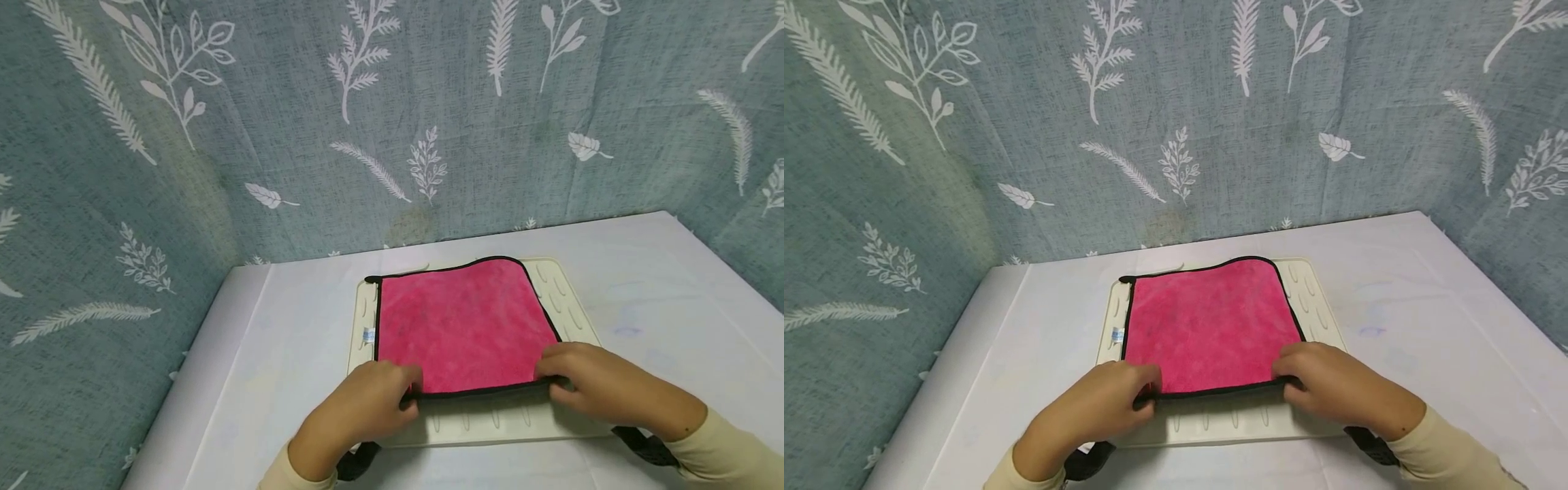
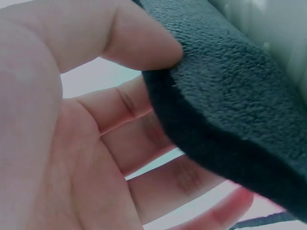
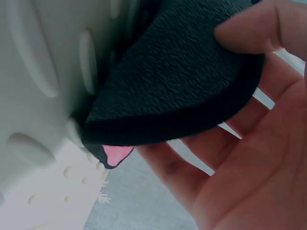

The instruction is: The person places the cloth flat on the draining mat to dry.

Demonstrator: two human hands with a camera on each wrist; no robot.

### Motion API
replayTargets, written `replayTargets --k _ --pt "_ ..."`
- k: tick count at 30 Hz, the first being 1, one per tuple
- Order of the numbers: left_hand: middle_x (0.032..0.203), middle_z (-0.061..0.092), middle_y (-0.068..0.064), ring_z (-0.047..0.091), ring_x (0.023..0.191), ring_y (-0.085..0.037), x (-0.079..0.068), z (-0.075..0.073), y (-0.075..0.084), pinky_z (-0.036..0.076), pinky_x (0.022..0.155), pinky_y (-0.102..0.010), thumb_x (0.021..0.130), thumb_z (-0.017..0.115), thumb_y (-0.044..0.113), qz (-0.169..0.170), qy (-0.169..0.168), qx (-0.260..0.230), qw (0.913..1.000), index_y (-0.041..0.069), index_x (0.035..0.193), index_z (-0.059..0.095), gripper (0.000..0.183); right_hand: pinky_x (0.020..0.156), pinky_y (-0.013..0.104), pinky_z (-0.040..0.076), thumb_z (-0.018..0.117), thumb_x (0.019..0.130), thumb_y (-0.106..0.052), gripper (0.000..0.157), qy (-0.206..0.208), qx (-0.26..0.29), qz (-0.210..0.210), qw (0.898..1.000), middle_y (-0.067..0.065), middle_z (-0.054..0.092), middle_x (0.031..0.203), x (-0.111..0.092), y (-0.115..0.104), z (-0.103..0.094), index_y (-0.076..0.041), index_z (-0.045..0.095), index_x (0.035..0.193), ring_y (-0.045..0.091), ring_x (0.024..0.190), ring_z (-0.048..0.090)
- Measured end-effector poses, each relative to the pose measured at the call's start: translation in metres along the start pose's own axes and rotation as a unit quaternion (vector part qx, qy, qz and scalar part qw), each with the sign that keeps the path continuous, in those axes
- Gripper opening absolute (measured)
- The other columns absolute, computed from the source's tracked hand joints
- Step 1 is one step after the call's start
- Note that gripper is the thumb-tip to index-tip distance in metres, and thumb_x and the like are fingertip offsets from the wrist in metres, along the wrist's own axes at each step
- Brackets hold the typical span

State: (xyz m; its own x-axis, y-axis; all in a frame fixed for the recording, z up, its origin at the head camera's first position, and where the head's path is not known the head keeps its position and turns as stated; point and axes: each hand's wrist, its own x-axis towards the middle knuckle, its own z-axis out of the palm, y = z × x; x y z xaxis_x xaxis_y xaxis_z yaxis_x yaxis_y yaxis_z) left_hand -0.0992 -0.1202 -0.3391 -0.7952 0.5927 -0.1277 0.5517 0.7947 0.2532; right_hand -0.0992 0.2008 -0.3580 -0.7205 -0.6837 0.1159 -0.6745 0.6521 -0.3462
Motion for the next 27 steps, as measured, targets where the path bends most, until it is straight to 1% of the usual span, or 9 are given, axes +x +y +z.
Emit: replayTargets --k 5,8,12,16,20,23,25,27 --pt "0.063 0.054 0.017 0.047 0.056 0.001 0.002 0.003 0.001 0.042 0.057 -0.022 0.073 0.066 0.019 0.001 -0.003 0.013 0.9999 0.024 0.077 0.061 0.008 0.064 0.023 0.046 0.06 0.076 -0.006 0.021 -0.021 0.009 0.005 1.0 -0.021 0.052 0.079 0.0 0.002 0.002 -0.024 0.065 0.086 -0.005 0.074 0.047" --pt "0.061 0.054 0.017 0.046 0.055 0.0 0.003 0.004 0.001 0.042 0.057 -0.022 0.073 0.066 0.018 0.006 -0.001 0.021 0.9998 0.024 0.077 0.062 0.008 0.066 0.024 0.047 0.06 0.077 -0.007 0.021 -0.033 0.017 0.012 0.999 -0.021 0.054 0.08 0.0 0.002 0.003 -0.024 0.066 0.087 -0.005 0.076 0.049" --pt "0.061 0.053 0.017 0.045 0.055 0.0 0.003 0.006 0.002 0.041 0.055 -0.021 0.072 0.066 0.018 0.015 -0.005 0.019 0.9997 0.023 0.076 0.063 0.007 0.068 0.026 0.048 0.06 0.078 -0.009 0.019 -0.049 0.023 0.016 0.998 -0.019 0.056 0.081 0.0 0.003 0.005 -0.024 0.067 0.086 -0.004 0.077 0.051" --pt "0.061 0.052 0.017 0.044 0.054 0.0 0.002 0.007 0.002 0.038 0.053 -0.02 0.072 0.066 0.02 0.022 -0.01 0.012 0.9996 0.023 0.074 0.062 0.005 0.066 0.025 0.047 0.061 0.077 -0.009 0.019 -0.05 0.024 0.016 0.998 -0.02 0.053 0.078 0.0 0.004 0.007 -0.027 0.065 0.081 -0.005 0.074 0.048" --pt "0.058 0.049 0.018 0.042 0.053 0.0 0.003 0.009 0.003 0.035 0.05 -0.019 0.075 0.066 0.024 0.022 -0.018 0.003 0.9996 0.025 0.07 0.061 0.007 0.061 0.019 0.041 0.061 0.076 -0.01 0.021 -0.044 0.037 0.013 0.998 -0.022 0.047 0.072 0.0 0.003 0.01 -0.031 0.06 0.073 -0.005 0.067 0.043" --pt "0.054 0.046 0.018 0.04 0.052 0.0 0.003 0.011 0.004 0.033 0.047 -0.019 0.078 0.065 0.03 0.021 -0.018 -0.001 0.9996 0.027 0.064 0.058 0.015 0.057 0.015 0.037 0.064 0.08 -0.02 0.021 -0.038 0.043 0.009 0.998 -0.022 0.043 0.067 0.0 0.001 0.011 -0.034 0.055 0.068 -0.005 0.063 0.041" --pt "0.05 0.042 0.017 0.037 0.05 -0.001 0.003 0.013 0.005 0.031 0.045 -0.019 0.079 0.064 0.034 0.019 -0.016 -0.003 0.9997 0.027 0.058 0.054 0.024 0.055 0.015 0.036 0.064 0.083 -0.031 0.022 -0.034 0.045 0.012 0.998 -0.021 0.042 0.064 -0.001 0.0 0.011 -0.035 0.052 0.065 -0.004 0.061 0.04" --pt "0.047 0.04 0.017 0.036 0.048 -0.001 0.003 0.014 0.005 0.03 0.044 -0.019 0.08 0.063 0.038 0.014 -0.016 -0.009 0.9997 0.027 0.054 0.052 0.03 0.054 0.014 0.035 0.061 0.085 -0.041 0.026 -0.041 0.052 0.023 0.998 -0.021 0.041 0.062 -0.001 0.0 0.012 -0.035 0.051 0.062 -0.004 0.06 0.04"
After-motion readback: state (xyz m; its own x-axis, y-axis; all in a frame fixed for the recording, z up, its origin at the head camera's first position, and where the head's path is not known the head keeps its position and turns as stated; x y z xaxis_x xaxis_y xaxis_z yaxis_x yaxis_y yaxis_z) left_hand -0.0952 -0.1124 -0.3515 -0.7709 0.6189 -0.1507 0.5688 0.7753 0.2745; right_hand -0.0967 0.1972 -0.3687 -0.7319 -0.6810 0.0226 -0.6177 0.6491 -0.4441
